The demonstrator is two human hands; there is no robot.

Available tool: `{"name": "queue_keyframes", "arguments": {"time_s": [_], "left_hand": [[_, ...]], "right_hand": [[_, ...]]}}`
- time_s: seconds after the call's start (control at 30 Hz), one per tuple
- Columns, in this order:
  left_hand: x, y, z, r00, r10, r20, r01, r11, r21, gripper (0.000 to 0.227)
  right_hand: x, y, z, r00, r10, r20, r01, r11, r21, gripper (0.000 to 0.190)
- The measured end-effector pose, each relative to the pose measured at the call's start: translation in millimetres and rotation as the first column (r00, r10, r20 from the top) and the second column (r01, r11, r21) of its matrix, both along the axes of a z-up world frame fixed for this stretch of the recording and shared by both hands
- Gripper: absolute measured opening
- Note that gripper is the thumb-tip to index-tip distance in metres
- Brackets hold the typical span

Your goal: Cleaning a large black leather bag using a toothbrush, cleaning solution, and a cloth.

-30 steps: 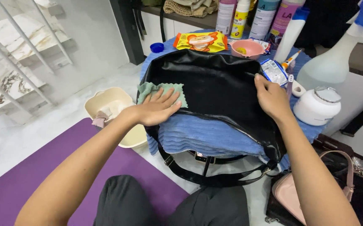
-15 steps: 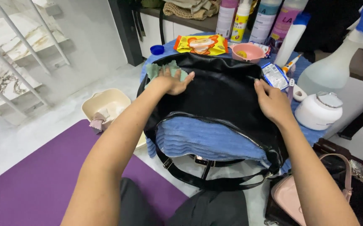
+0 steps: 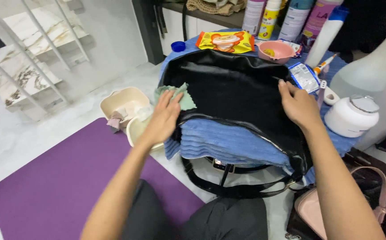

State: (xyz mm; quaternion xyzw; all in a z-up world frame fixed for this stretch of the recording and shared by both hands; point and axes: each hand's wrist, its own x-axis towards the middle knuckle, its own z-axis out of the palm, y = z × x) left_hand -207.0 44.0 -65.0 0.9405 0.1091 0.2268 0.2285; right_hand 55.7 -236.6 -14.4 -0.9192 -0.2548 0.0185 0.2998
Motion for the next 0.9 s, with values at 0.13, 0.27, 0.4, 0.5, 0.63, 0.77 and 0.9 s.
{"name": "queue_keyframes", "arguments": {"time_s": [0.13, 0.27, 0.4, 0.5, 0.63, 0.77, 0.9], "left_hand": [[5.1, -42.4, -31.8, 0.888, 0.122, 0.444, 0.050, 0.933, -0.357, 0.071], [18.5, -59.9, -56.2, 0.802, 0.211, 0.559, 0.137, 0.846, -0.515, 0.061], [11.2, -85.4, -51.3, 0.778, 0.357, 0.516, 0.220, 0.615, -0.757, 0.057], [12.9, -79.8, -74.8, 0.692, 0.588, 0.419, 0.259, 0.340, -0.904, 0.052], [-21.3, -78.6, -64.0, 0.633, 0.740, 0.225, 0.031, 0.267, -0.963, 0.039], [-50.5, -28.1, -43.8, 0.438, 0.819, 0.370, 0.195, 0.315, -0.929, 0.011], [-28.1, 24.3, -33.9, 0.793, 0.367, 0.487, -0.037, 0.826, -0.563, 0.028]], "right_hand": [[9.6, 1.5, -11.7, 1.000, -0.010, 0.027, 0.010, 1.000, 0.017, 0.073], [5.3, 0.5, -8.7, 0.999, -0.020, 0.026, 0.020, 1.000, 0.000, 0.072], [-3.1, 2.7, -4.2, 0.999, -0.001, 0.041, 0.002, 1.000, -0.009, 0.075], [-6.1, 3.6, -4.8, 0.998, -0.010, 0.062, 0.009, 1.000, 0.009, 0.073], [-7.8, 1.1, -3.8, 0.996, -0.016, 0.089, 0.018, 1.000, -0.016, 0.070], [-4.2, 3.4, -5.6, 0.996, -0.032, 0.079, 0.031, 0.999, 0.022, 0.070], [-5.4, 2.2, -5.6, 0.997, -0.026, 0.069, 0.023, 0.999, 0.049, 0.068]]}}
